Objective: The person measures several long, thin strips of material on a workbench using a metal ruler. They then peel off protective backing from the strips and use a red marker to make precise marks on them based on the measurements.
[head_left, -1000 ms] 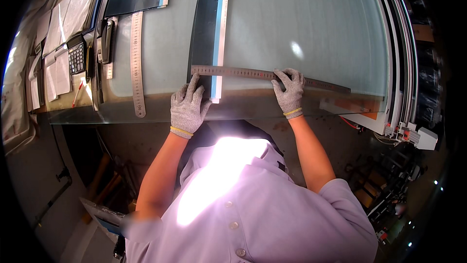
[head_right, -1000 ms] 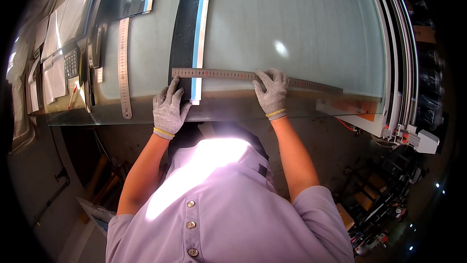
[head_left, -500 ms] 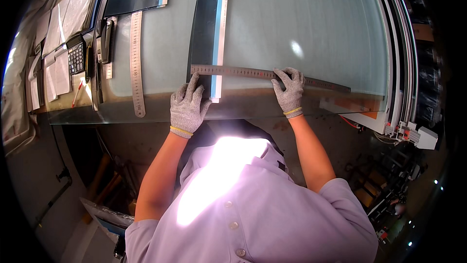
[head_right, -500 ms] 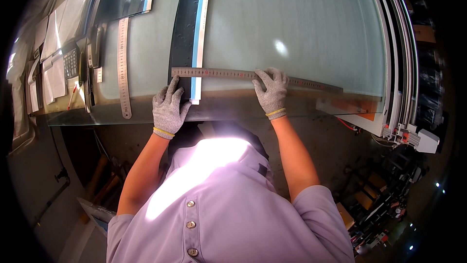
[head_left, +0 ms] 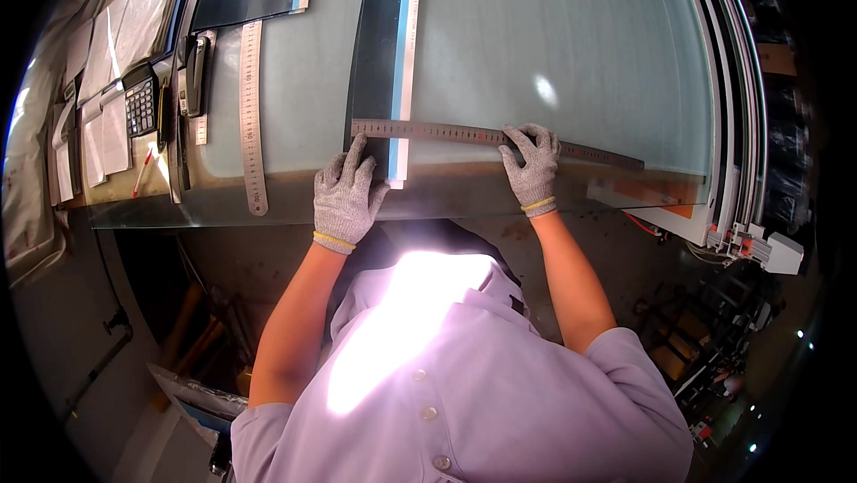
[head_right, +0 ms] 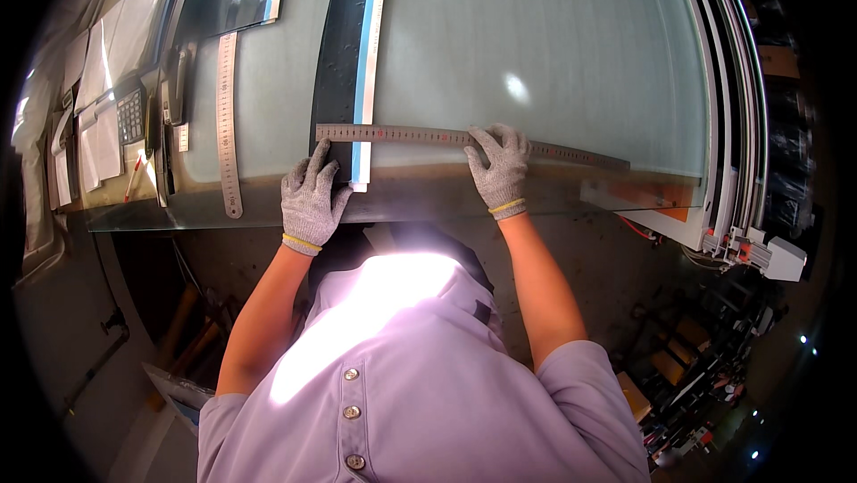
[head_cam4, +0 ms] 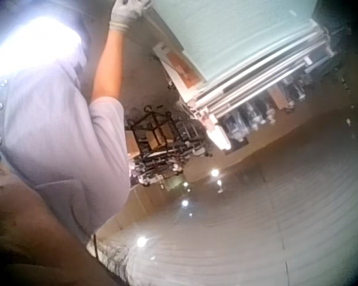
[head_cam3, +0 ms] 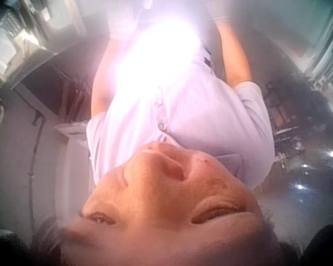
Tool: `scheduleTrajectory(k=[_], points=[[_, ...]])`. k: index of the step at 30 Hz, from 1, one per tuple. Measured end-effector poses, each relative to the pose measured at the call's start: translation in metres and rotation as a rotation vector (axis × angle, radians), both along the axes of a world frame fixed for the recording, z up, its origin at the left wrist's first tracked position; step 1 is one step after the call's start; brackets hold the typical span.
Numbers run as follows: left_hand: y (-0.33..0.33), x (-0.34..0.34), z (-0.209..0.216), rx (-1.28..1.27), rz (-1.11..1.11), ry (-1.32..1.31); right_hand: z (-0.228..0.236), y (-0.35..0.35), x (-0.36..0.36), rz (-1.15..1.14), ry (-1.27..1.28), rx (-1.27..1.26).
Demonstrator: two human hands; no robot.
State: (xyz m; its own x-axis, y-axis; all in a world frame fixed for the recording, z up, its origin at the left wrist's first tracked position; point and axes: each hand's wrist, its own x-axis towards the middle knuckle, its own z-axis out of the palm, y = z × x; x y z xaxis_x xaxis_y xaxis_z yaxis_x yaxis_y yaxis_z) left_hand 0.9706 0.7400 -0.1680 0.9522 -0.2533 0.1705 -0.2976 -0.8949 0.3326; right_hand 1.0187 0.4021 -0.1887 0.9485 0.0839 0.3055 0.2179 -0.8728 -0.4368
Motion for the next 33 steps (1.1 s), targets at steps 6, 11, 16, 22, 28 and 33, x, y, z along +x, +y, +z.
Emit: scheduleTrajectory(k=[6,11,16,22,28,33], points=[[-0.0003,0.0004,0.0003,0.008,0.002,-0.024,0.0025,0.0012,0.0005,0.001,0.004,-0.006],[-0.0002,0.0005,0.0015,0.001,0.004,0.001,0.0031,0.0011,0.0004,0.004,0.002,-0.001],[-0.0004,0.0,-0.0013,-0.025,0.007,-0.009,0.0028,0.0016,0.0004,-0.004,0.011,0.003],[0.0002,0.0006,0.0002,-0.017,-0.003,0.001,0.0026,0.0007,0.0003,-0.002,0.009,0.0],[0.0019,-0.0008,-0.0059,0.012,-0.004,-0.036,0.0031,0.0011,0.0003,-0.001,0.005,0.0],[0.0012,-0.0003,-0.0041,0.002,-0.006,-0.033,0.0025,0.0007,0.0002,0.0,0.007,0.0]])
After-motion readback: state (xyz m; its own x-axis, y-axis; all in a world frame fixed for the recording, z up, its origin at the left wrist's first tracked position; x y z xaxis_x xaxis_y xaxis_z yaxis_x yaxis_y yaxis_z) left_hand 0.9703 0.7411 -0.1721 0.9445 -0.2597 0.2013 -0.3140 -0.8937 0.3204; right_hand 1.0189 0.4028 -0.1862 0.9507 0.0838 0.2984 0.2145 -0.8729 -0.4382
